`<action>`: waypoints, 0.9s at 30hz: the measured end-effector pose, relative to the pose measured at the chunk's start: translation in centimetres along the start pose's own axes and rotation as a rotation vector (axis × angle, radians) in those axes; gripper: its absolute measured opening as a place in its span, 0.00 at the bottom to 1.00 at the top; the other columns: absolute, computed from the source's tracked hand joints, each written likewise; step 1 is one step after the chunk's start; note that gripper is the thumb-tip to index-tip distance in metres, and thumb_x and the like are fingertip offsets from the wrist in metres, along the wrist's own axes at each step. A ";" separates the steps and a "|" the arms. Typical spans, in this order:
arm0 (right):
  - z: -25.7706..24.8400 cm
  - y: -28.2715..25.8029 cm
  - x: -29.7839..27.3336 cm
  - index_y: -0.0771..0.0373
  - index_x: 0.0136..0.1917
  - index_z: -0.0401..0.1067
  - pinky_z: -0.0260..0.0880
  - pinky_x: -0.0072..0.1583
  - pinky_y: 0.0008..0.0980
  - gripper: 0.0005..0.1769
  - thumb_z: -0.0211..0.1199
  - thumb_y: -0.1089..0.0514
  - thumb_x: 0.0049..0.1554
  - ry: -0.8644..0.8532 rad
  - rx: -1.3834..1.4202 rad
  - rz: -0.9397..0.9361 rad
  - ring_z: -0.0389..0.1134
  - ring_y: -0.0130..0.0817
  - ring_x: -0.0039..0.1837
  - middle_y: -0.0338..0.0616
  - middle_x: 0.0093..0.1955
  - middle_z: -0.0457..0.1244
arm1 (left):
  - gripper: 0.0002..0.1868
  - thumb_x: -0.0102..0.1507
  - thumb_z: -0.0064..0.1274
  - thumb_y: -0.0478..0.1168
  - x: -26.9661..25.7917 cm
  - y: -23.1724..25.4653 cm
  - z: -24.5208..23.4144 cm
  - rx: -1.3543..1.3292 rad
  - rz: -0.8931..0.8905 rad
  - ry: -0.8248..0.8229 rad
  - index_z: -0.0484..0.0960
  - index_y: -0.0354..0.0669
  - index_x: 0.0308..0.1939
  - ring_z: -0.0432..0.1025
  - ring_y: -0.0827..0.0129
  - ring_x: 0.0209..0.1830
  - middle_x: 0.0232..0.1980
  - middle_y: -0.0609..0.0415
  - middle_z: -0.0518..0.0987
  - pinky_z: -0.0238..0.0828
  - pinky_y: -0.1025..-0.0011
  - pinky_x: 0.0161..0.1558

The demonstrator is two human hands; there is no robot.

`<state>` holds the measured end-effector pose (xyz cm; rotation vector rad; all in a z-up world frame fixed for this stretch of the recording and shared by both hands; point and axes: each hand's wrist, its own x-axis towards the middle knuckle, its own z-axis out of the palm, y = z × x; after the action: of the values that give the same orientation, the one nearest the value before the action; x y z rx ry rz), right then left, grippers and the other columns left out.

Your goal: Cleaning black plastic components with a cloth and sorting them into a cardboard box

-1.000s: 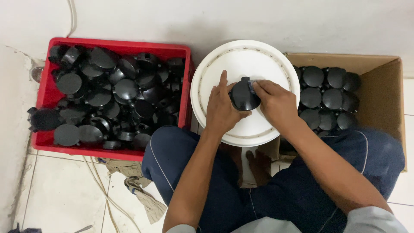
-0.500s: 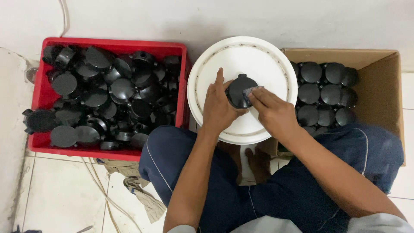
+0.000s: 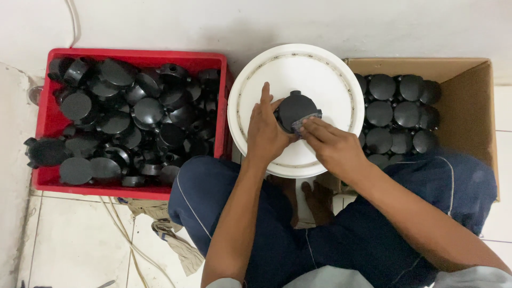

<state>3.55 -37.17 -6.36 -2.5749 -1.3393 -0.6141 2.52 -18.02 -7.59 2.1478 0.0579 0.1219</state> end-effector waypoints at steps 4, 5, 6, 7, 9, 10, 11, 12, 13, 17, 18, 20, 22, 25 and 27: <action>2.1 2.6 0.2 0.54 0.52 0.78 0.72 0.55 0.29 0.12 0.56 0.62 0.58 -0.043 -0.009 0.135 0.70 0.35 0.62 0.37 0.53 0.69 | 0.68 0.44 0.72 0.41 0.0 -0.3 0.2 -0.017 -0.042 -0.029 0.40 0.34 0.76 0.56 0.47 0.74 0.63 0.43 0.75 0.32 0.53 0.77; 2.4 2.9 1.0 0.53 0.54 0.77 0.72 0.54 0.28 0.13 0.56 0.62 0.57 -0.034 -0.032 0.156 0.70 0.34 0.61 0.36 0.53 0.69 | 0.69 0.43 0.72 0.42 -0.1 -0.6 0.4 -0.031 -0.042 -0.029 0.39 0.35 0.77 0.56 0.47 0.74 0.63 0.44 0.75 0.31 0.52 0.77; 2.8 3.2 1.9 0.53 0.55 0.77 0.72 0.54 0.27 0.15 0.56 0.61 0.56 -0.020 -0.058 0.182 0.70 0.32 0.61 0.34 0.54 0.68 | 0.70 0.43 0.73 0.42 0.0 -0.9 0.5 -0.042 -0.035 -0.031 0.38 0.36 0.77 0.55 0.47 0.74 0.63 0.44 0.75 0.31 0.52 0.77; 3.7 2.9 2.8 0.53 0.55 0.77 0.72 0.54 0.27 0.15 0.56 0.61 0.56 -0.011 -0.057 0.187 0.70 0.32 0.61 0.34 0.54 0.68 | 0.70 0.43 0.73 0.42 0.1 -0.9 0.4 -0.034 -0.030 -0.032 0.38 0.36 0.77 0.55 0.47 0.74 0.63 0.44 0.75 0.31 0.52 0.77; 5.5 2.6 4.4 0.53 0.49 0.78 0.72 0.54 0.26 0.12 0.57 0.62 0.56 0.046 -0.032 0.148 0.70 0.33 0.60 0.35 0.51 0.69 | 0.70 0.43 0.72 0.43 0.3 -0.8 0.4 -0.035 -0.038 -0.034 0.37 0.36 0.77 0.55 0.48 0.74 0.63 0.44 0.75 0.31 0.53 0.77; 5.0 1.7 4.3 0.53 0.49 0.78 0.72 0.54 0.26 0.12 0.57 0.62 0.56 0.053 -0.032 0.146 0.70 0.33 0.60 0.35 0.51 0.69 | 0.70 0.43 0.72 0.43 0.2 -0.6 0.4 -0.032 -0.033 -0.029 0.37 0.36 0.77 0.55 0.48 0.74 0.63 0.44 0.75 0.31 0.53 0.77; 4.6 0.8 4.2 0.53 0.51 0.78 0.72 0.55 0.27 0.13 0.57 0.63 0.56 0.014 -0.031 0.126 0.70 0.34 0.61 0.36 0.53 0.69 | 0.68 0.46 0.71 0.44 0.1 -0.5 0.3 -0.024 -0.028 -0.019 0.36 0.37 0.77 0.56 0.50 0.74 0.63 0.45 0.75 0.32 0.52 0.76; 4.0 -0.1 3.8 0.53 0.52 0.78 0.72 0.56 0.28 0.14 0.58 0.64 0.55 -0.033 -0.028 0.106 0.70 0.35 0.62 0.37 0.54 0.70 | 0.67 0.48 0.69 0.44 -0.2 -0.3 0.3 -0.020 -0.028 -0.011 0.34 0.38 0.77 0.56 0.51 0.74 0.63 0.45 0.75 0.34 0.51 0.76; 3.0 -0.7 3.4 0.53 0.52 0.78 0.72 0.56 0.28 0.14 0.58 0.64 0.55 -0.034 -0.026 0.103 0.70 0.35 0.62 0.37 0.54 0.70 | 0.67 0.48 0.69 0.44 0.0 -1.0 0.5 -0.020 -0.031 -0.008 0.34 0.38 0.77 0.56 0.51 0.74 0.63 0.45 0.75 0.34 0.51 0.76; 0.4 -1.2 0.2 0.56 0.51 0.77 0.71 0.57 0.28 0.12 0.56 0.64 0.58 0.053 -0.033 0.029 0.69 0.37 0.61 0.39 0.54 0.69 | 0.66 0.48 0.67 0.41 0.1 -0.9 0.5 -0.025 -0.004 -0.009 0.34 0.36 0.77 0.57 0.48 0.73 0.62 0.45 0.76 0.35 0.49 0.75; 0.4 -1.0 -0.7 0.55 0.51 0.77 0.71 0.58 0.27 0.12 0.55 0.64 0.59 0.049 -0.036 0.061 0.69 0.36 0.62 0.38 0.54 0.69 | 0.68 0.46 0.69 0.42 0.0 -0.2 0.1 -0.022 0.003 -0.005 0.35 0.36 0.77 0.57 0.46 0.73 0.62 0.44 0.75 0.34 0.48 0.75; 1.4 0.4 -0.3 0.56 0.52 0.78 0.71 0.56 0.27 0.12 0.55 0.64 0.59 0.065 -0.027 0.116 0.70 0.36 0.61 0.39 0.53 0.69 | 0.69 0.45 0.70 0.41 0.0 0.0 0.1 -0.031 -0.007 -0.012 0.35 0.35 0.77 0.56 0.45 0.73 0.63 0.43 0.75 0.33 0.48 0.75; 2.9 1.6 0.7 0.58 0.53 0.78 0.72 0.55 0.28 0.13 0.56 0.65 0.59 0.083 -0.013 0.167 0.70 0.37 0.59 0.40 0.52 0.69 | 0.70 0.43 0.71 0.41 0.0 -0.1 0.1 -0.037 -0.021 -0.014 0.36 0.35 0.77 0.56 0.45 0.73 0.63 0.43 0.75 0.32 0.49 0.75; 4.9 2.6 2.9 0.57 0.54 0.78 0.72 0.54 0.26 0.14 0.57 0.64 0.56 0.130 -0.025 0.189 0.71 0.35 0.57 0.39 0.50 0.69 | 0.70 0.42 0.72 0.43 0.2 -1.0 0.5 -0.014 -0.026 -0.024 0.37 0.37 0.77 0.57 0.46 0.73 0.62 0.45 0.76 0.32 0.51 0.76; 5.0 2.4 4.6 0.56 0.49 0.79 0.72 0.51 0.26 0.12 0.58 0.64 0.55 0.122 -0.044 0.121 0.72 0.35 0.55 0.38 0.47 0.69 | 0.69 0.44 0.70 0.43 0.5 -1.5 0.8 -0.005 0.030 -0.001 0.35 0.34 0.77 0.58 0.45 0.71 0.60 0.44 0.76 0.35 0.46 0.74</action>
<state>9.24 -33.45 -8.82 -2.5827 -1.1358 -0.7726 3.08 -17.86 -9.26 2.1443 0.0245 0.1380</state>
